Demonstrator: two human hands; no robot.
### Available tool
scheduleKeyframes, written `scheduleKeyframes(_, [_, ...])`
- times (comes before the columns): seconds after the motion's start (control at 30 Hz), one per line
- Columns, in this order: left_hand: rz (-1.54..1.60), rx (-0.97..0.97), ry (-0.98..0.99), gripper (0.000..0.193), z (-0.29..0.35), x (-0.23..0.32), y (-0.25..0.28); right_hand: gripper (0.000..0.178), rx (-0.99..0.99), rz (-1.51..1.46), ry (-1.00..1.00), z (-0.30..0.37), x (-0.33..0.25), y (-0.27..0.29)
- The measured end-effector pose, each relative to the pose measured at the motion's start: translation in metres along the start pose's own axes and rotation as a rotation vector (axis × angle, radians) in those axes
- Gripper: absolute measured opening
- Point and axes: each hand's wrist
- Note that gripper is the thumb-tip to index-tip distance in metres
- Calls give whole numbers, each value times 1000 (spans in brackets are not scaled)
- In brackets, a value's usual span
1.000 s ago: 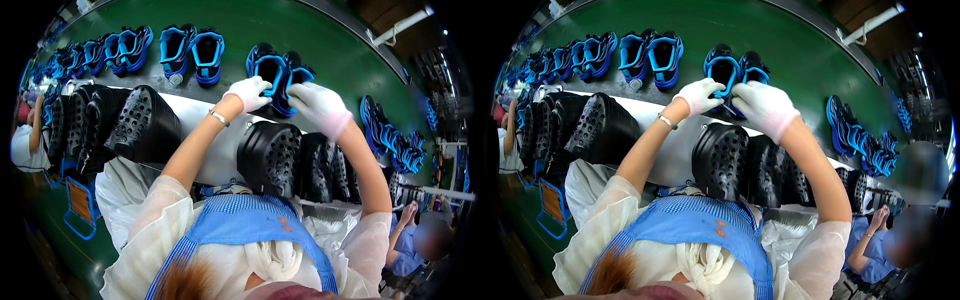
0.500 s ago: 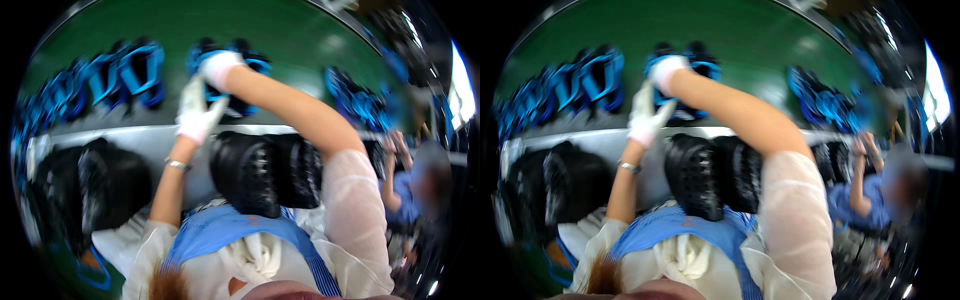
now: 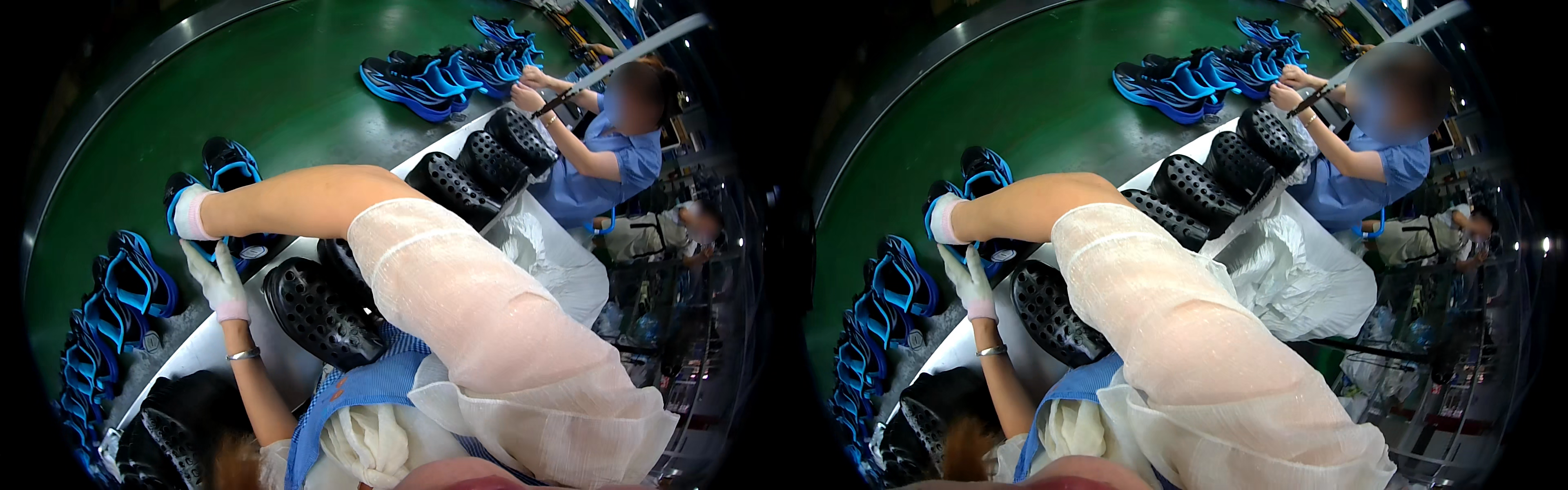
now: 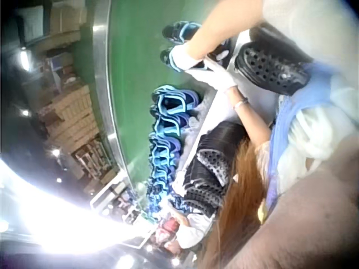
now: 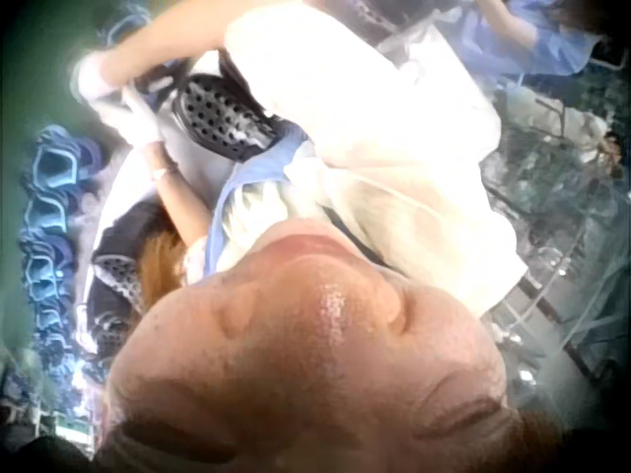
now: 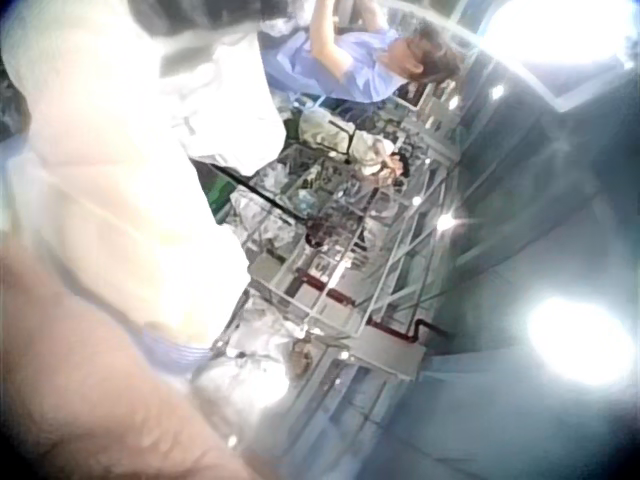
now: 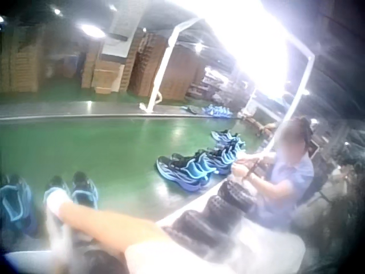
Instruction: The person assembles shoes by repeatedly picking up a black shoe component and fitting it onto a blue and black shoe upper at a workbench.
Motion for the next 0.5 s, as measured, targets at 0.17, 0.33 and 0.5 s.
scheduleKeyframes(0.17, [3,-29,-53,71,2,-8,-1,25,30,-39,-59,32,8,9])
scheduleKeyframes(0.33, [158,-34,49,70,-11,-16,-8,28,-14,-301,-182,91,22,51])
scheduleKeyframes(0.5, [201,-84,13,65,-13,-20,10,32,100,-459,-188,188,22,92])
Point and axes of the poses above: each hand's wrist, its own z-axis away from the middle knuckle, its own y-axis out of the back of the hand, x = y × z, and after that the axes turned 8 degrees about -x, right-handed
